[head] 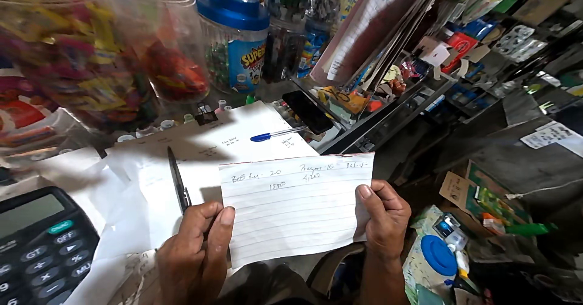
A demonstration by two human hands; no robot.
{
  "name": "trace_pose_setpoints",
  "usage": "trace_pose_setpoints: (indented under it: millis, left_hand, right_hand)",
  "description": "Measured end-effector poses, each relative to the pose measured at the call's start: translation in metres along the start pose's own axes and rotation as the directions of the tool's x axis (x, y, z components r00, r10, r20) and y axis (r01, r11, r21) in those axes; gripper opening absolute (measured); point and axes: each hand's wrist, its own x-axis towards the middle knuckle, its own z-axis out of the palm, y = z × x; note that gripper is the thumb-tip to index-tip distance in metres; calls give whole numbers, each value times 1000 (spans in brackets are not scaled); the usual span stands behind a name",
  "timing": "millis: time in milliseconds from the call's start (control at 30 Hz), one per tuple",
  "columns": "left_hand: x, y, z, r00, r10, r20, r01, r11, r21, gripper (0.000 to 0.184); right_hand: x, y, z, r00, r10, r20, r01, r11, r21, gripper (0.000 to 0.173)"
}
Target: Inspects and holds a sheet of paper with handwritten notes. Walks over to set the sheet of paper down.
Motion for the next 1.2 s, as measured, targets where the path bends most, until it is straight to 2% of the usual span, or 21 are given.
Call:
trace_pose_setpoints:
  millis: [1200]
  left_hand:
    - [0, -2, 0, 1000, 29, -5, -29, 999, 21, 34]
  right_hand:
    - [-1, 1, 2, 1000, -12, -3, 12, 1000, -15, 13]
